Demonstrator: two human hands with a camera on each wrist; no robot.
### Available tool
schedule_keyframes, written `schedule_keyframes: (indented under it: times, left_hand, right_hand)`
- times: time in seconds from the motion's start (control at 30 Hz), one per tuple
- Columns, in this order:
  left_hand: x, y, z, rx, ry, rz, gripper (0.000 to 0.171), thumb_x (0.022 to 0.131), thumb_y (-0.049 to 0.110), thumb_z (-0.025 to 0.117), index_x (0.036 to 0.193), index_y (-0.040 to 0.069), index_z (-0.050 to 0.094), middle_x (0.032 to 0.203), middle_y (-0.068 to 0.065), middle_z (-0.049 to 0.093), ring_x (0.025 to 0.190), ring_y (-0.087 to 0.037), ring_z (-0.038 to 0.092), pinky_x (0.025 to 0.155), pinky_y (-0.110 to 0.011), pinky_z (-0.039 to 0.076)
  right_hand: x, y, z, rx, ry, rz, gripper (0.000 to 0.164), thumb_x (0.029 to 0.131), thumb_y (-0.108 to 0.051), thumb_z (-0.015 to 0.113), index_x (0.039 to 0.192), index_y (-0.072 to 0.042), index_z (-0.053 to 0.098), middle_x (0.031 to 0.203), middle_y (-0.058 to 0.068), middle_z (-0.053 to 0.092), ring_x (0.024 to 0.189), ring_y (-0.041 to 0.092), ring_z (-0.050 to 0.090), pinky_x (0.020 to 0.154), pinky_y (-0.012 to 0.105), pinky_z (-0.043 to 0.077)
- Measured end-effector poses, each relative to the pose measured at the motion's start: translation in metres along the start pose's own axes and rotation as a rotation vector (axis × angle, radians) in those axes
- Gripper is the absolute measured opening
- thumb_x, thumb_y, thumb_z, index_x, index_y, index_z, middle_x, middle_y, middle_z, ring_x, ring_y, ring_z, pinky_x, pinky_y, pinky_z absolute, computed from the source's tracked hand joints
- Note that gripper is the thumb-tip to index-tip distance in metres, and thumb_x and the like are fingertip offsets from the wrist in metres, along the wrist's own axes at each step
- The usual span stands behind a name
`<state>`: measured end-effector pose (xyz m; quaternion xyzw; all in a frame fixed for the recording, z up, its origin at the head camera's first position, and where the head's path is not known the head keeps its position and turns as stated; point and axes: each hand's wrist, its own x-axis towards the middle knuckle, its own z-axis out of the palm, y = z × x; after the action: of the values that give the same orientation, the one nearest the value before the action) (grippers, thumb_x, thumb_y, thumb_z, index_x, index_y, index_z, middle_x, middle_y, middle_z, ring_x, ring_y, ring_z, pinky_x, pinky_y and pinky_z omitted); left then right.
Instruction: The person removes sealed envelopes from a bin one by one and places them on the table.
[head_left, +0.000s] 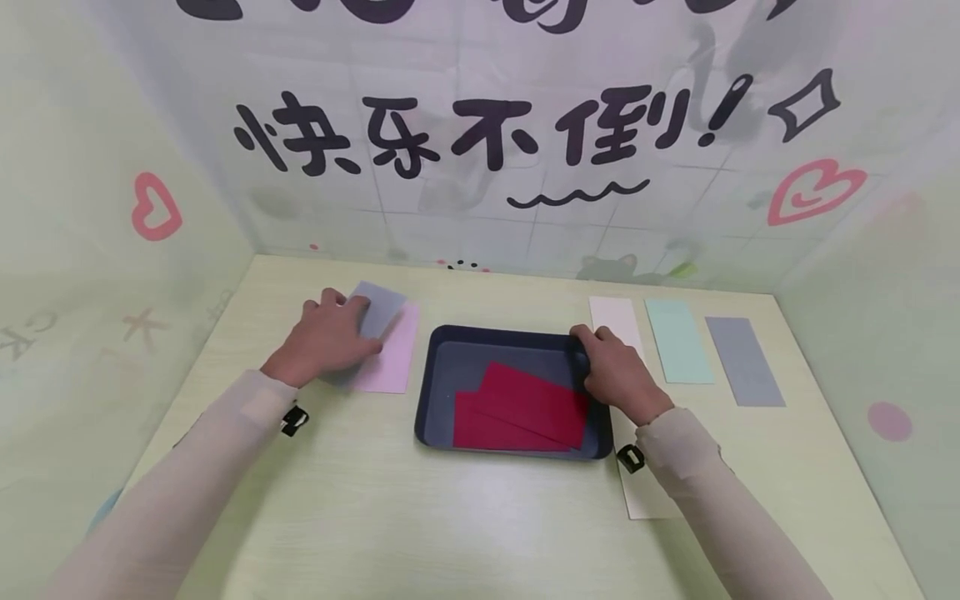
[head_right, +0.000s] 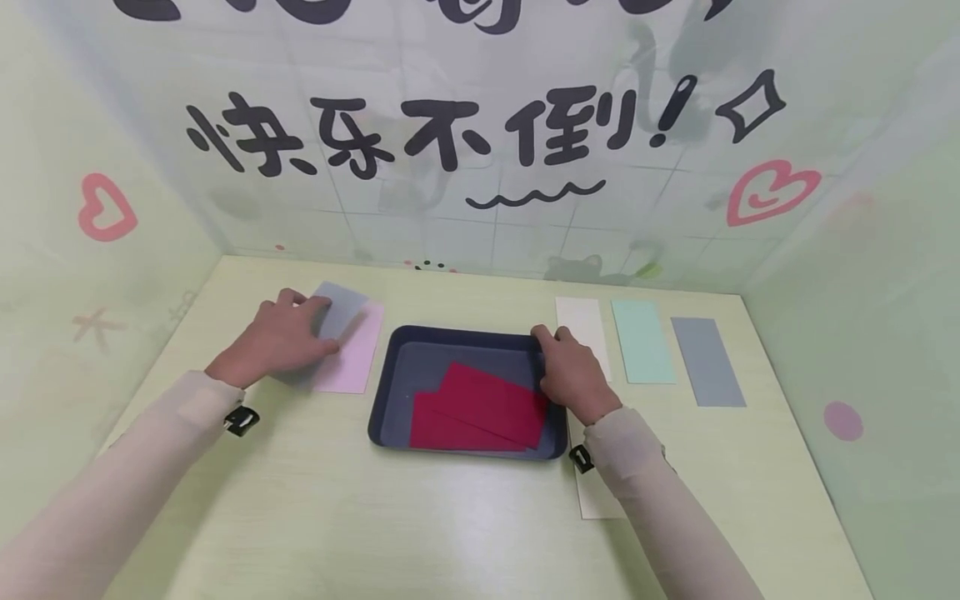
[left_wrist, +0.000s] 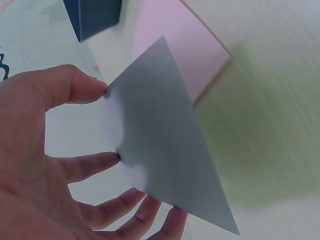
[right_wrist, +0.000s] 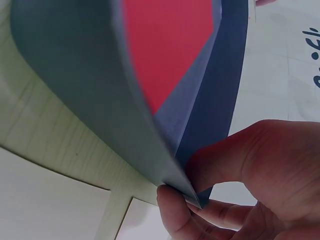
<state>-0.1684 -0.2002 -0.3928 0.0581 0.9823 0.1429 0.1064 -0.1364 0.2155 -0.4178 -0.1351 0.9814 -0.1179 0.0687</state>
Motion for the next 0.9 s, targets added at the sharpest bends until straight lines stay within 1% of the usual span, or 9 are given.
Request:
schedule_keyframes:
  times: [0.13, 0.27, 0.4, 0.5, 0.63, 0.9]
  left_hand:
    - [0.002, -0.018, 0.000, 0.002, -0.007, -0.039, 0.074, 0.085, 0.040, 0.062, 0.145, 0.003, 0.040, 0.132, -0.034, 0.031, 0.107, -0.053, 0.035, 0.070, -0.056, 0.045]
    - [0.003, -0.033, 0.002, -0.014, -0.008, -0.098, 0.074, 0.084, 0.040, 0.061, 0.142, -0.001, 0.039, 0.127, -0.037, 0.030, 0.104, -0.055, 0.034, 0.069, -0.057, 0.043]
    - [0.004, -0.042, 0.006, -0.014, -0.006, -0.151, 0.074, 0.082, 0.039, 0.060, 0.139, -0.003, 0.039, 0.121, -0.039, 0.030, 0.101, -0.055, 0.034, 0.068, -0.058, 0.043]
    - [0.004, -0.046, 0.009, -0.004, -0.001, -0.167, 0.073, 0.080, 0.039, 0.060, 0.136, -0.004, 0.039, 0.117, -0.039, 0.031, 0.098, -0.055, 0.035, 0.065, -0.058, 0.043]
    - [0.004, -0.049, 0.013, 0.001, -0.001, -0.172, 0.073, 0.080, 0.038, 0.060, 0.136, -0.005, 0.039, 0.114, -0.038, 0.031, 0.096, -0.054, 0.034, 0.062, -0.057, 0.044]
    - [0.002, -0.048, 0.015, 0.004, -0.016, -0.185, 0.071, 0.081, 0.035, 0.057, 0.136, -0.005, 0.039, 0.113, -0.037, 0.032, 0.098, -0.054, 0.034, 0.062, -0.059, 0.044]
  right_hand:
    - [0.000, 0.000, 0.000, 0.001, -0.009, 0.004, 0.063, 0.081, 0.003, 0.062, 0.140, -0.009, 0.044, 0.115, 0.022, 0.053, 0.073, 0.029, 0.057, 0.064, 0.040, 0.051]
    - [0.000, 0.000, 0.000, 0.000, -0.018, 0.004, 0.063, 0.082, 0.004, 0.062, 0.141, -0.009, 0.044, 0.116, 0.022, 0.053, 0.073, 0.028, 0.057, 0.063, 0.039, 0.051]
    - [0.001, -0.001, 0.000, -0.004, -0.016, -0.001, 0.063, 0.081, 0.004, 0.063, 0.140, -0.008, 0.044, 0.115, 0.022, 0.053, 0.071, 0.028, 0.057, 0.063, 0.039, 0.051]
    - [0.001, -0.001, 0.001, -0.009, -0.016, 0.000, 0.063, 0.082, 0.003, 0.063, 0.140, -0.008, 0.044, 0.115, 0.022, 0.053, 0.071, 0.027, 0.057, 0.062, 0.038, 0.051]
    - [0.001, -0.002, 0.000, -0.008, -0.015, 0.005, 0.062, 0.082, 0.003, 0.064, 0.140, -0.009, 0.044, 0.114, 0.022, 0.054, 0.070, 0.027, 0.056, 0.061, 0.038, 0.051]
    - [0.000, -0.001, 0.001, -0.004, -0.014, 0.009, 0.063, 0.082, 0.003, 0.063, 0.140, -0.009, 0.044, 0.114, 0.022, 0.053, 0.069, 0.027, 0.056, 0.061, 0.038, 0.051]
